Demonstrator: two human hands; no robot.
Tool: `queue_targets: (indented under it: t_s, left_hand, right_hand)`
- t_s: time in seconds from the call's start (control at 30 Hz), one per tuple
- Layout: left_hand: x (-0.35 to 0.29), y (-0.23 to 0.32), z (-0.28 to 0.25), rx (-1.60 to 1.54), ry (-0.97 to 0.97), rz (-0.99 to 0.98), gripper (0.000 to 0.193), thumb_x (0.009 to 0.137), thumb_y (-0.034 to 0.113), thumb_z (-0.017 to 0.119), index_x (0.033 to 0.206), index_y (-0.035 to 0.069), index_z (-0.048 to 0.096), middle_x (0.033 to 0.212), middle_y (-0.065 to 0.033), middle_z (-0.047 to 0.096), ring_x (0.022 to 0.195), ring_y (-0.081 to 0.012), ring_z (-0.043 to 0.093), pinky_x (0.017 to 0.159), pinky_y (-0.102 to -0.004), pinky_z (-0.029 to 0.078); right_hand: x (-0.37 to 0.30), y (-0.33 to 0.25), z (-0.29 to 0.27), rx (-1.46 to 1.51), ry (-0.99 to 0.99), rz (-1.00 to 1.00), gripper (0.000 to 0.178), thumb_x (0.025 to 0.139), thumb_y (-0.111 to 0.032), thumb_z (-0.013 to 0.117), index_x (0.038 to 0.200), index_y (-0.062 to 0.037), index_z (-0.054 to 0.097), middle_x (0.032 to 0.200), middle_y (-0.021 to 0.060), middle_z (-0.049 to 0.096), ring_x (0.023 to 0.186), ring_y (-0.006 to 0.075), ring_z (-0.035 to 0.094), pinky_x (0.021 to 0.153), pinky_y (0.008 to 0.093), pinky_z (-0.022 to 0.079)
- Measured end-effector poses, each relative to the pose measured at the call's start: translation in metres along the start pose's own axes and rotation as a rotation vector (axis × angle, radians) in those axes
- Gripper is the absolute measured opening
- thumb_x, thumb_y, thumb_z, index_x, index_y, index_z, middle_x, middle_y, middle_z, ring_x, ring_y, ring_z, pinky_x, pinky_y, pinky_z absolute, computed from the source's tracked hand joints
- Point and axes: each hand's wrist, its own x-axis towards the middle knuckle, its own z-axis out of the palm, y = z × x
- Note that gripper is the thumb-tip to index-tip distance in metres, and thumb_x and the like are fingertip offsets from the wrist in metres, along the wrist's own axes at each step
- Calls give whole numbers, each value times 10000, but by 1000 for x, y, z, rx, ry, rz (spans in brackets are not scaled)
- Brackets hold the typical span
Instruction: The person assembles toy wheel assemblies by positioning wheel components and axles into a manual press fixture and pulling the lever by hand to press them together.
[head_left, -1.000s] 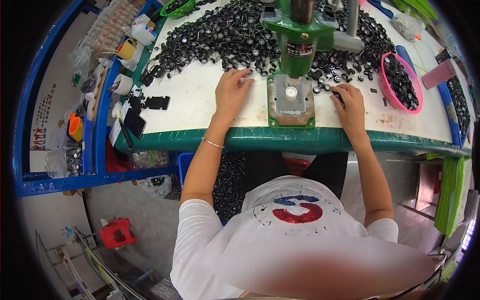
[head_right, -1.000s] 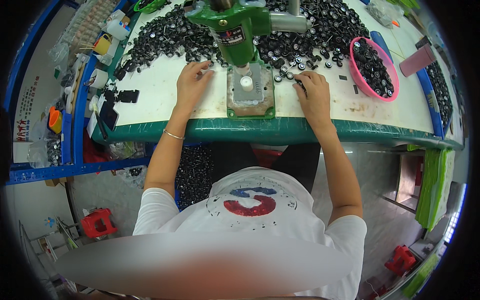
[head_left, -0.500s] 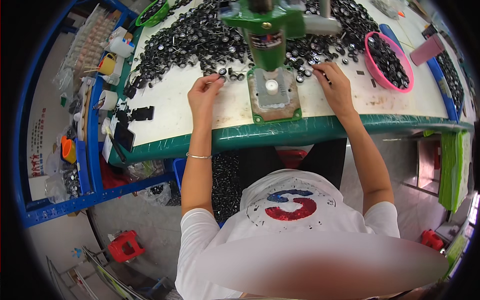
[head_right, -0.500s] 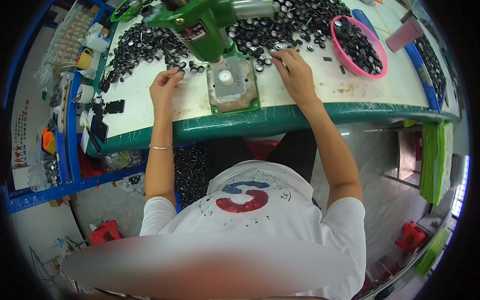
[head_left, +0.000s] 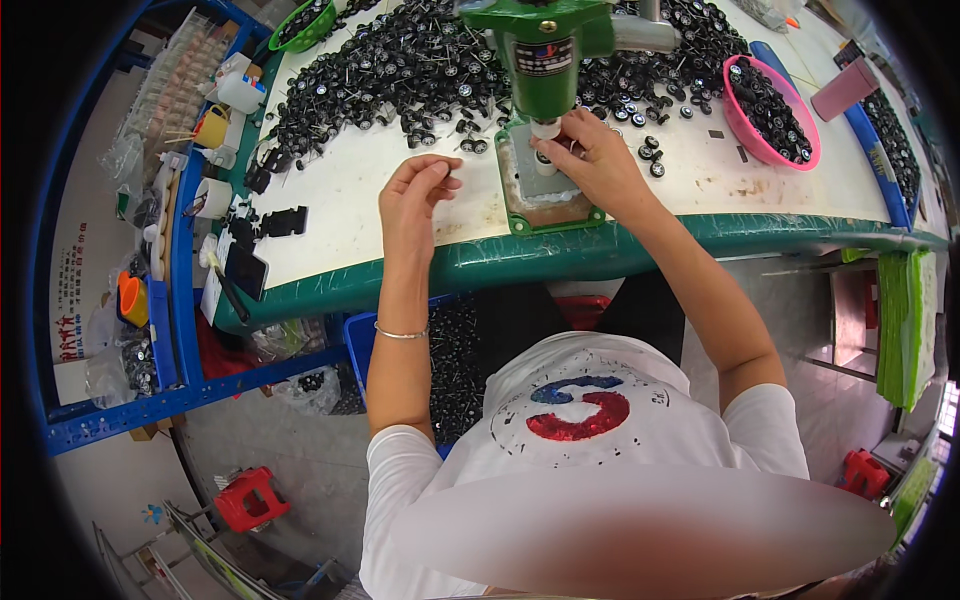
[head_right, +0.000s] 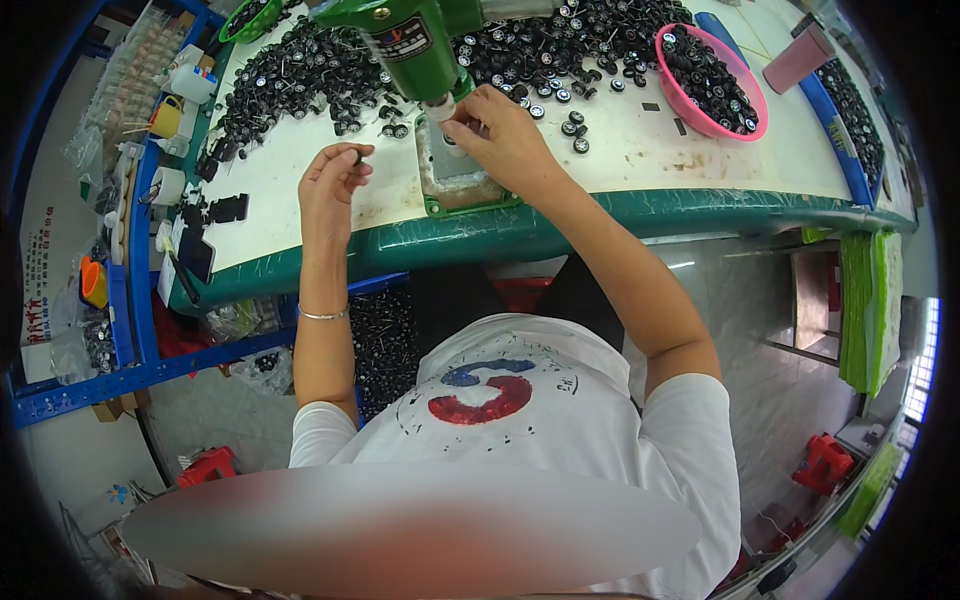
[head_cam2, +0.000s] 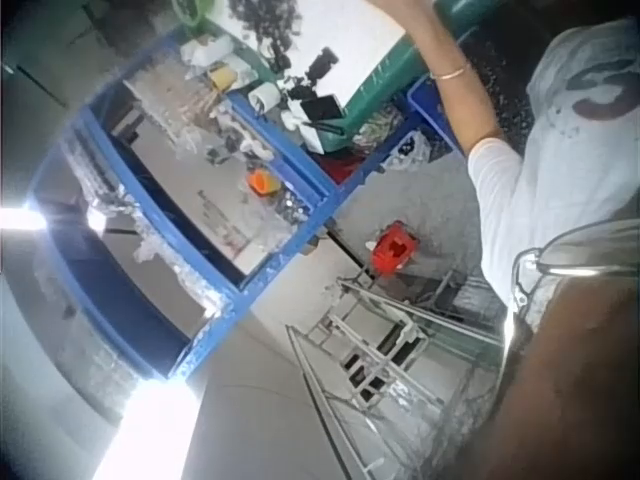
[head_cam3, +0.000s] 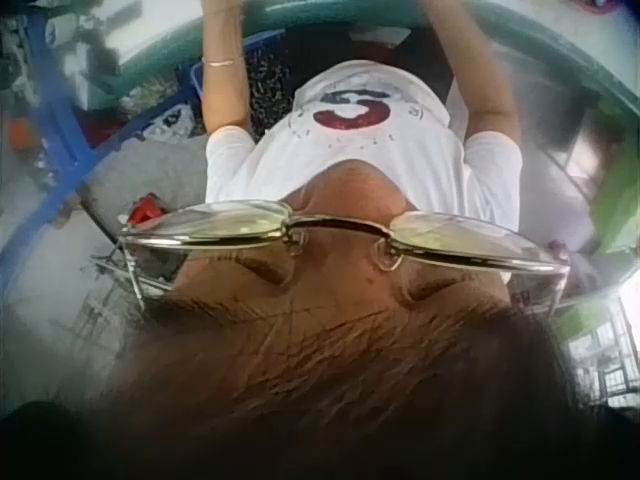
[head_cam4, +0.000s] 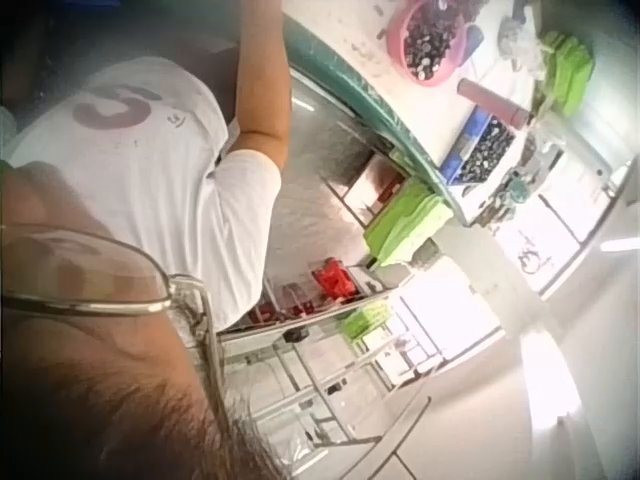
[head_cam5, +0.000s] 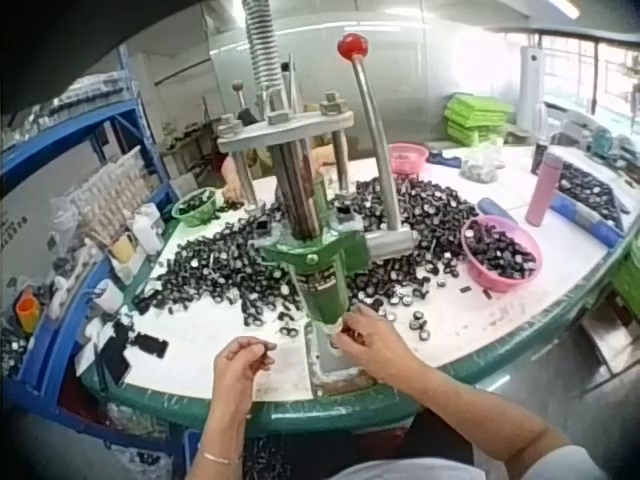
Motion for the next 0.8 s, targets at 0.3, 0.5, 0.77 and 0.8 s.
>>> queue_targets:
  t_s: [0.3, 0.5, 0.77, 0.8]
  left_hand:
    - [-7, 11, 58, -146, -165, -98, 209, 839, -16, 724, 1046, -41, 719, 984, -108, 732, 888, -149, 683, 823, -260, 546]
    - [-7, 1, 83, 128, -133, 54, 170, 847, 51, 749, 1012, 13, 737, 948, -31, 715, 837, -81, 612, 784, -233, 482]
    - [-7, -6, 108, -72, -101, 136, 145, 839, 75, 760, 962, 2, 735, 886, -6, 701, 796, -53, 593, 705, -213, 464]
    - [-5, -7, 106, -69, -98, 133, 145, 839, 75, 760, 962, 2, 735, 886, -6, 701, 796, -53, 593, 705, -213, 464]
  right_hand:
    - [6, 14, -27, 415, 45, 177, 328, 1001, -309, 557, 1185, -71, 687, 1024, 7, 692, 833, 78, 590, 750, 242, 469]
    - [63, -20, -106, 608, 278, 87, 335, 998, -270, 495, 1125, -13, 670, 955, 41, 678, 826, 129, 617, 771, 269, 488]
    - [141, -162, -142, 829, 170, -58, 376, 1017, -367, 543, 1071, 0, 600, 702, -27, 525, 521, 62, 479, 404, 196, 383]
    - [153, -161, -157, 833, 169, -54, 376, 1017, -367, 543, 1071, 0, 600, 702, -27, 525, 521, 62, 479, 404, 196, 383]
